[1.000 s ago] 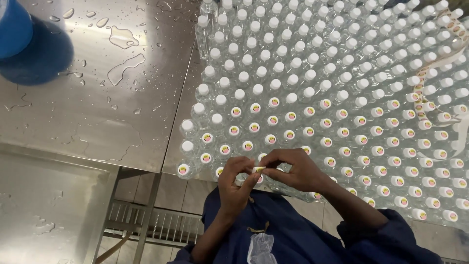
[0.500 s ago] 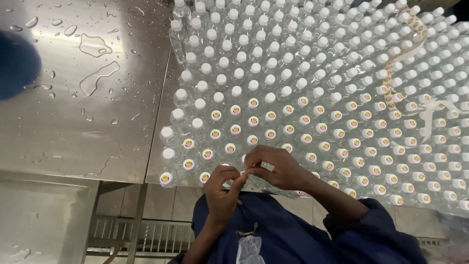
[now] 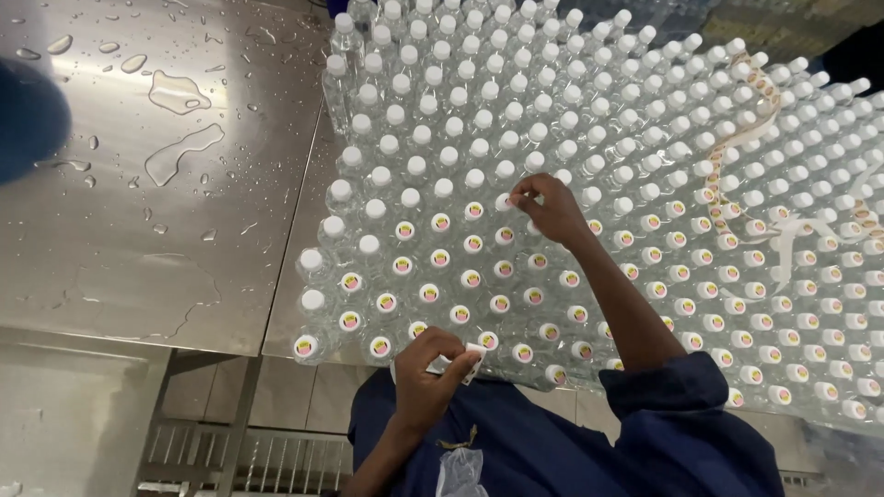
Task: Manually applying small circular stickers to the caps of plastic water bottles arranged in a large grid on a production table.
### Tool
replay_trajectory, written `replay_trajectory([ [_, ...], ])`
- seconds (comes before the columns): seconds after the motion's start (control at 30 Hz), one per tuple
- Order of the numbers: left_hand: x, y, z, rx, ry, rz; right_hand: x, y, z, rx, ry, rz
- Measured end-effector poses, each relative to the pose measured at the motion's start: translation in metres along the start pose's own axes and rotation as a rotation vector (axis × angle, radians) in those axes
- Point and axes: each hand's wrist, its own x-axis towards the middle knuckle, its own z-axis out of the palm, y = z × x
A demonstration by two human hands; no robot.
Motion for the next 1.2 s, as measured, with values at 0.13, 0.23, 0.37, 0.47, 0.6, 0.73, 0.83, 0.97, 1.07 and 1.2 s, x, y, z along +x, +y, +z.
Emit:
replay_trajectory([
  [0.13,0.002,0.000,-0.002,-0.006,-0.001,-0.019,0.006,-0.003,0.002,-0.012,-0.010,0.014],
  [0.23,0.001,-0.001,-0.002,-0.010,-0.008,-0.056,0.007,0.002,0.005,-0.017,-0.023,0.031],
  [0.37,0.006,-0.002,-0.002,-0.020,-0.012,-0.054,0.012,0.003,0.008,-0.050,0.008,-0.032],
  [0.47,0.007,-0.001,-0.002,-0.015,-0.018,-0.061,0.010,0.003,0.012,-0.088,0.046,-0.070],
  [0.6,0.007,-0.004,-0.001,-0.018,-0.020,-0.049,0.005,0.006,0.020,-0.257,0.111,-0.043],
  [0.73,0.005,-0.009,0.000,-0.015,-0.021,-0.046,0.012,0.030,0.038,-0.304,0.163,-0.051],
  [0.83,0.004,-0.007,0.001,-0.009,-0.024,-0.066,0.017,0.032,0.041,-0.320,0.237,-0.110],
  [0.97,0.007,-0.001,0.001,-0.077,0.065,-0.086,-0.010,-0.002,0.035,-0.323,0.271,-0.176],
  [1.07,0.010,-0.005,0.000,-0.090,0.172,-0.071,-0.069,-0.078,0.029,-0.081,0.063,-0.231],
  [1.2,0.009,-0.012,0.002,-0.104,0.209,-0.017,-0.144,-0.150,0.020,0.314,-0.379,-0.493],
])
